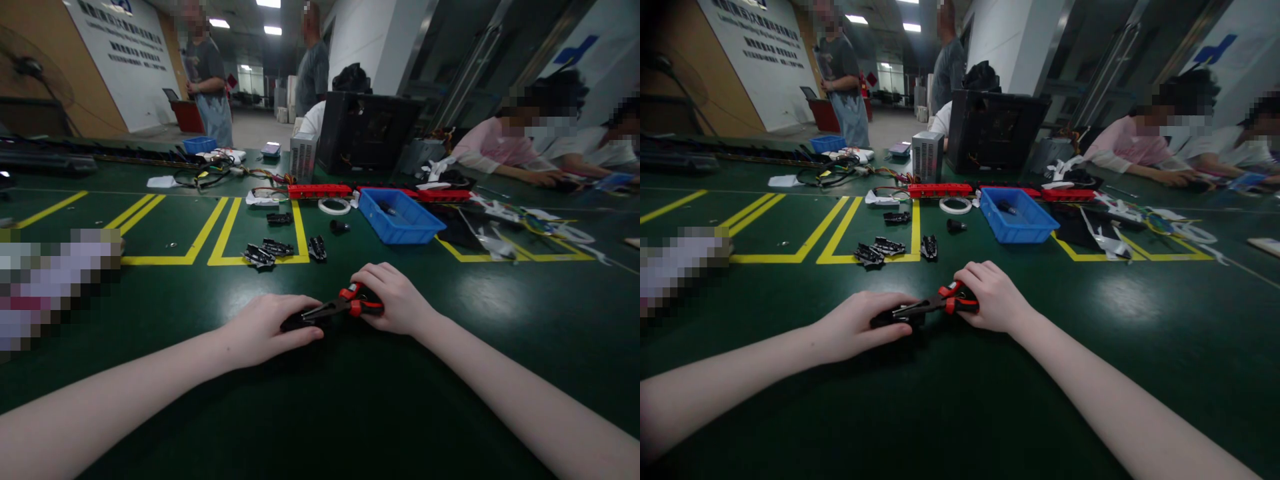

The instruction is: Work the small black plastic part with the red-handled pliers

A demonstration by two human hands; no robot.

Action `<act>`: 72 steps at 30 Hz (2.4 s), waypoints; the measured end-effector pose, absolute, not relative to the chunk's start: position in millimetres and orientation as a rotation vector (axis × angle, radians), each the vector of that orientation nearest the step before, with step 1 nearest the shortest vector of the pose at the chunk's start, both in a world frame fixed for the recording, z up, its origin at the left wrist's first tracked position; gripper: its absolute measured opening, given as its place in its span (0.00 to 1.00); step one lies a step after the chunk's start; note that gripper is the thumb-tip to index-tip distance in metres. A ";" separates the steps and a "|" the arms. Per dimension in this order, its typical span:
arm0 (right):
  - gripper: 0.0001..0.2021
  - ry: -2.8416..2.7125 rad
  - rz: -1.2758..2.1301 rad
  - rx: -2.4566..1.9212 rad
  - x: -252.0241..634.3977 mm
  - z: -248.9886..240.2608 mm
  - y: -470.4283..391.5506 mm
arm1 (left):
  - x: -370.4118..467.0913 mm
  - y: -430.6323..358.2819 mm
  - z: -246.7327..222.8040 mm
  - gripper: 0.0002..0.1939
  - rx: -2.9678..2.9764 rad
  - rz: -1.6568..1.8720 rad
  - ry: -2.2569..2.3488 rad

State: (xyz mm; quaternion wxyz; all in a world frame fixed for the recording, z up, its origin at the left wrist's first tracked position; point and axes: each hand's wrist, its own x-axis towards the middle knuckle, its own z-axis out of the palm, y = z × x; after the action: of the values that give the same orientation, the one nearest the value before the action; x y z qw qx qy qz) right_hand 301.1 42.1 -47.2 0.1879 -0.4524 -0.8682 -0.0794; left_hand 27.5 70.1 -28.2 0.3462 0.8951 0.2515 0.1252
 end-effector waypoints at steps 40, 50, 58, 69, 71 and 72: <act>0.16 -2.443 -0.318 -1.269 299.2 -47.0 41.8 | 27.6 66.0 -29.3 0.19 2.401 0.287 0.686; 0.17 -2.380 -0.514 -1.241 300.4 -46.8 42.0 | 27.1 66.9 -25.9 0.17 2.231 0.312 0.716; 0.17 -2.386 -0.524 -1.250 300.9 -46.5 42.5 | 27.8 66.8 -26.1 0.16 2.205 0.296 0.715; 0.21 -2.434 -0.536 -1.213 301.9 -48.9 43.7 | 27.5 70.3 -31.4 0.17 2.225 0.297 0.713; 0.21 -2.453 -0.536 -1.214 301.5 -49.0 43.5 | 27.7 71.8 -33.8 0.18 2.241 0.302 0.714; 0.21 -2.463 -0.537 -1.212 301.4 -49.0 43.4 | 27.8 72.9 -35.2 0.18 2.248 0.304 0.709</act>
State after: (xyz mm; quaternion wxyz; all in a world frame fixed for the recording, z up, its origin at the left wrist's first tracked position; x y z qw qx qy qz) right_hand 301.4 43.4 -49.0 0.1713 -0.4268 -0.8676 -0.1891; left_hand 27.8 72.9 -35.2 0.3733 0.8775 0.2768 0.1187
